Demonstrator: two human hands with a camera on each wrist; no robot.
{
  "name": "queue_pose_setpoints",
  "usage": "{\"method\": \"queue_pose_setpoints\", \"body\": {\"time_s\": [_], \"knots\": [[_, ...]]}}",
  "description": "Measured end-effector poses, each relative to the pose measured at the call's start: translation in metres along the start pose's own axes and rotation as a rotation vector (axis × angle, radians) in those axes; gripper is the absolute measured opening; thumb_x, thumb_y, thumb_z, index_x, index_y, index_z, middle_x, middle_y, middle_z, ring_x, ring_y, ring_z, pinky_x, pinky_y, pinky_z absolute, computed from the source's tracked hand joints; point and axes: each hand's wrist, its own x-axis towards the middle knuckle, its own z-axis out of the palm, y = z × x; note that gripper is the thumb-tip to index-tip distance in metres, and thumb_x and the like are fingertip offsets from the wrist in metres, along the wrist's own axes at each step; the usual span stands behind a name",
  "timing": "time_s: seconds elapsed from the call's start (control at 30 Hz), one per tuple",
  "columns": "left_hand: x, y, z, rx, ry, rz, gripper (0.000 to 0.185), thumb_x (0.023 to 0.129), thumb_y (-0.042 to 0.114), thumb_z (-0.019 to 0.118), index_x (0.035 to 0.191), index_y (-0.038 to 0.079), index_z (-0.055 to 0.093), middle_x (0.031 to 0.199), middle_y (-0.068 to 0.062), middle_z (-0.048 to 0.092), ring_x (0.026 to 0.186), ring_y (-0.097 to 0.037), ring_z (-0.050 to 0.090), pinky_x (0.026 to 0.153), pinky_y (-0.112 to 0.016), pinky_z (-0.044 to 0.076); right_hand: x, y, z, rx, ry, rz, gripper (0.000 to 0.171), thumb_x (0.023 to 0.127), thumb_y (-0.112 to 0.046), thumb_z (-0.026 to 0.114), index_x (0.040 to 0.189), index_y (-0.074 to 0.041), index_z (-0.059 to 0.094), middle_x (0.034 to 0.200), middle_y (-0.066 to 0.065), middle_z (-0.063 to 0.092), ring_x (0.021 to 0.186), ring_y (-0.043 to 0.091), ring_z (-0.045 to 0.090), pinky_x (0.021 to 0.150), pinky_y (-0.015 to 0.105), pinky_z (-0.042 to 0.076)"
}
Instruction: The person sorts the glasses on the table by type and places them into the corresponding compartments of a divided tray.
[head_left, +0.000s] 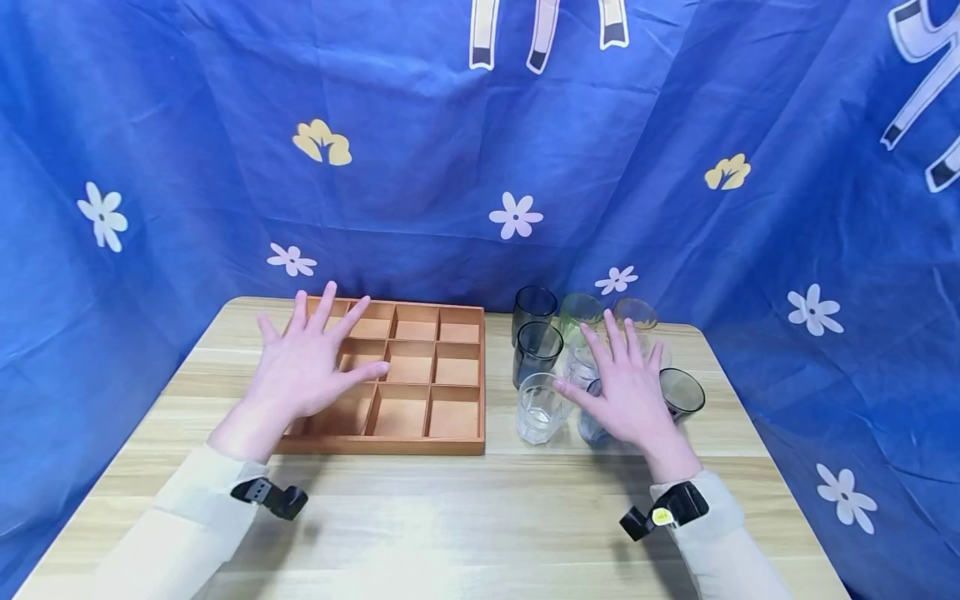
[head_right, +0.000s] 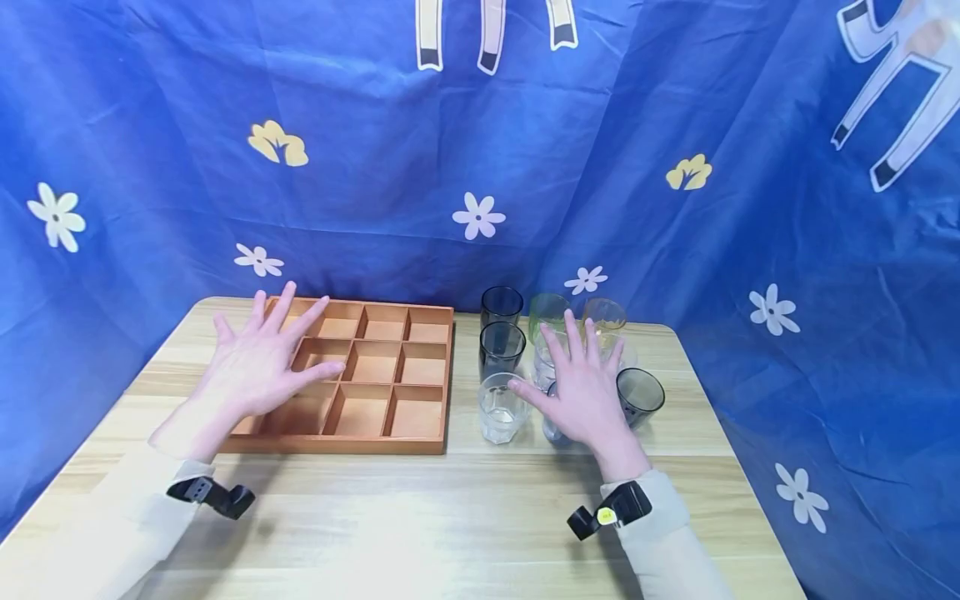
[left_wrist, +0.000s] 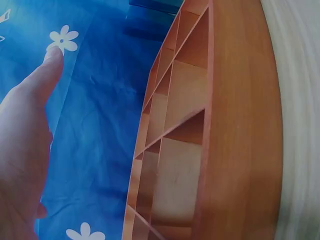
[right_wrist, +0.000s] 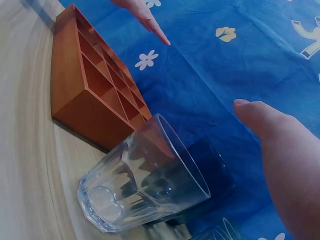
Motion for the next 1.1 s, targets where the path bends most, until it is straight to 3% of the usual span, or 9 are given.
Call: {"method": "queue_pose_setpoints", "body": {"time_s": [0.3,0.57,0.83,1.1], "knots": [[-0.009,-0.009,0.001,-0.002,-0.008,-0.012,0.107,0.086,0.09,0.052,0.171,0.037,0.014,0.176,-0.016,0.0,0.155,-0.056,0.004,0.103,-0.089,-0.014,-0.007,-0.005,0.003,0.029,0.025,-0.016,0.104,0.09,-0.081,0.059,0.17,-0.022,0.026,0.177,0.008,0.009,0.158,0.043,0.011,0.115,0.083,-0.001],[-0.017,-0.015,0.004,-0.044,-0.033,-0.041,0.103,0.09,0.086,0.052,0.171,0.037,0.012,0.176,-0.015,-0.001,0.157,-0.049,-0.001,0.103,-0.091,-0.009,-0.013,-0.011,0.005,0.097,0.046,-0.036,0.105,0.09,-0.076,0.065,0.169,-0.021,0.025,0.177,0.008,0.013,0.158,0.041,0.015,0.119,0.078,0.0],[-0.026,-0.024,0.009,-0.067,-0.016,-0.07,0.099,0.094,0.081,0.053,0.171,0.035,0.012,0.176,-0.015,0.0,0.152,-0.059,0.012,0.104,-0.092,-0.002,-0.019,-0.017,0.006,0.191,0.061,-0.027,0.103,0.09,-0.07,0.071,0.169,-0.021,0.026,0.175,0.009,0.021,0.157,0.04,0.022,0.122,0.074,0.007],[-0.033,-0.035,0.013,-0.095,-0.012,-0.102,0.1,0.095,0.08,0.054,0.172,0.03,0.015,0.175,-0.02,0.009,0.153,-0.055,0.017,0.107,-0.09,0.01,-0.023,-0.022,0.009,0.259,0.058,-0.033,0.099,0.091,-0.068,0.072,0.168,-0.024,0.029,0.176,0.001,0.017,0.158,0.036,0.02,0.125,0.067,0.015]]}}
